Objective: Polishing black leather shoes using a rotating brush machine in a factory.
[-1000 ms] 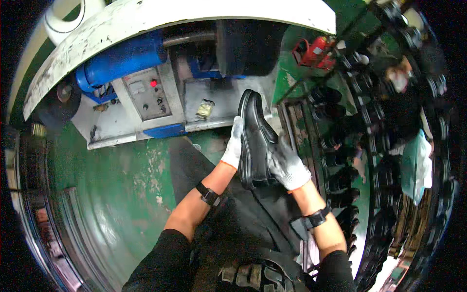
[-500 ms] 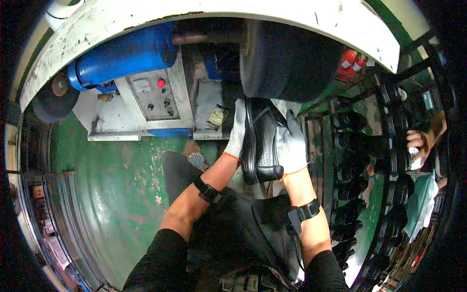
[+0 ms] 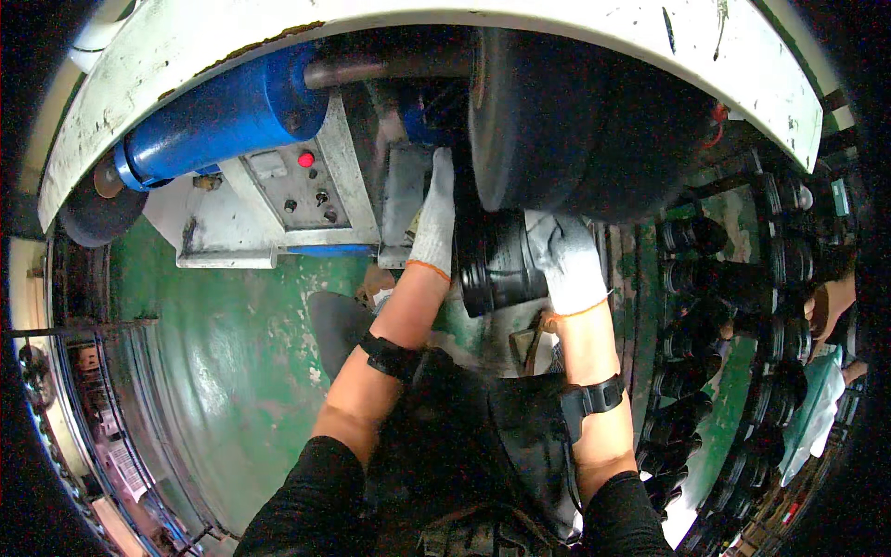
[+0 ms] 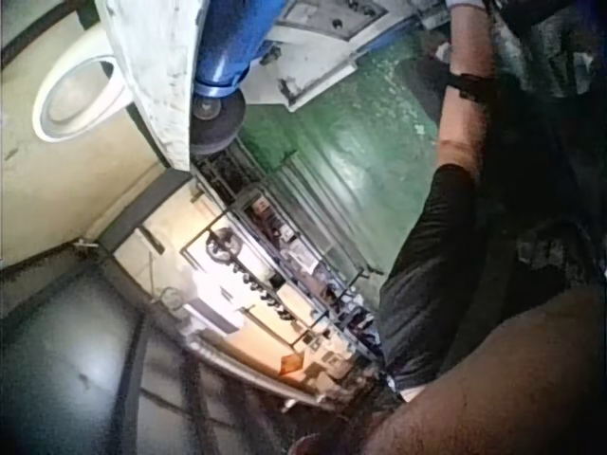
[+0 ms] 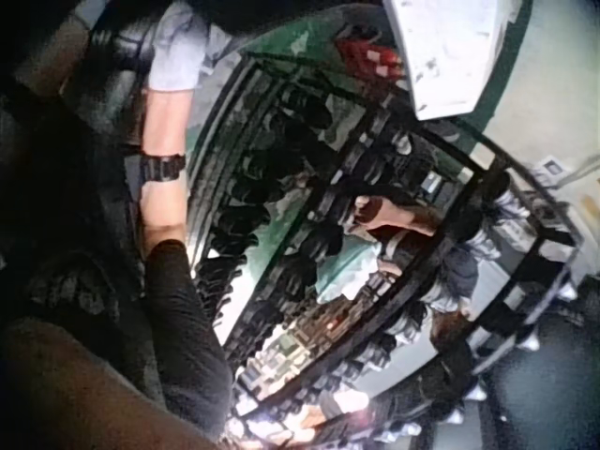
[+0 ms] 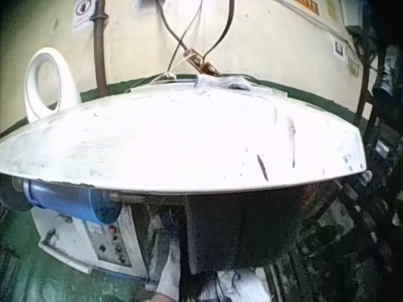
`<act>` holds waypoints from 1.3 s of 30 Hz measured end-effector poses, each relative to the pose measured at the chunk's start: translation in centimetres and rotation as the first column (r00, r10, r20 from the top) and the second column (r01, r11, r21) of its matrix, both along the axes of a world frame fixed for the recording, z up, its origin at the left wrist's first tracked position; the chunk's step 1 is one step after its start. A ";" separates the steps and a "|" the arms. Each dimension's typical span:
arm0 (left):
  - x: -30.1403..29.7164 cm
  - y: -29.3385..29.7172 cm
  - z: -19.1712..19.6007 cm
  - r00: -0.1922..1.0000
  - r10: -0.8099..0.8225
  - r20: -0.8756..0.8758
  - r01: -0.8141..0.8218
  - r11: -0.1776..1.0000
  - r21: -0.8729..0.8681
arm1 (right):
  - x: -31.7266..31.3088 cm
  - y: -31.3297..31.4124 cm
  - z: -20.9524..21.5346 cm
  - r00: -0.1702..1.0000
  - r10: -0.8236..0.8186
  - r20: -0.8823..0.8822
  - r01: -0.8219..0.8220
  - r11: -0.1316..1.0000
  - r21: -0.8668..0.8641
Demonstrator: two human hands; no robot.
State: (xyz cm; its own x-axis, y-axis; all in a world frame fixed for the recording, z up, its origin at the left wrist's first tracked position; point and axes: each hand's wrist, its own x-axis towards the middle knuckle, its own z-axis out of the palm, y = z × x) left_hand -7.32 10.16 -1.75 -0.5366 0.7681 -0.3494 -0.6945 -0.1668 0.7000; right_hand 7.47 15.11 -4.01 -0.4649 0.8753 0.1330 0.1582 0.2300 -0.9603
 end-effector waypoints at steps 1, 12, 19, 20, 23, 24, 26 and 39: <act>-0.3 0.0 0.1 0.999 0.033 -0.015 -0.034 0.999 -0.034 | 0.0 0.4 -0.7 1.000 0.002 0.031 -0.003 1.000 0.024; -1.9 -1.2 -4.8 0.996 0.034 -0.082 -0.042 0.995 -0.095 | -0.5 0.6 -0.8 0.869 -0.130 0.477 -0.168 0.830 0.532; -0.5 -1.5 -3.3 0.997 -0.044 0.057 0.048 0.997 -0.060 | -0.7 -0.2 1.8 0.725 -0.423 0.544 -0.341 0.466 0.817; -0.7 -1.8 -3.7 0.999 -0.014 -0.030 0.013 0.999 -0.035 | -1.0 -0.4 2.0 0.732 -0.414 0.541 -0.340 0.467 0.816; -1.5 -1.0 -4.6 0.998 -0.067 -0.011 0.065 0.993 -0.098 | 0.1 0.0 1.7 0.601 -0.486 0.635 -0.546 0.331 0.770; -1.0 0.0 -4.8 0.985 -0.144 0.098 0.159 0.971 -0.179 | 1.9 1.1 -0.9 0.654 -0.305 0.692 -0.342 0.697 0.630; -2.3 -2.0 -3.1 0.994 -0.110 -0.011 0.102 0.952 -0.290 | 0.2 0.4 -2.8 0.788 -0.052 0.613 -0.161 0.945 0.286; -2.7 -3.1 -6.4 0.509 -0.299 -0.807 0.111 0.953 -0.283 | -0.5 1.6 0.5 0.809 -0.067 0.584 -0.274 0.835 0.476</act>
State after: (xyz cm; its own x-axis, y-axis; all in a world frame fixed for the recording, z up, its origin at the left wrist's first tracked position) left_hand -10.06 7.07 -8.12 -0.4863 0.8731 0.0346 0.2255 0.0872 0.9703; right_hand 6.94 16.70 -3.51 -0.6854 0.6900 0.2328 0.5642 0.7053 -0.4292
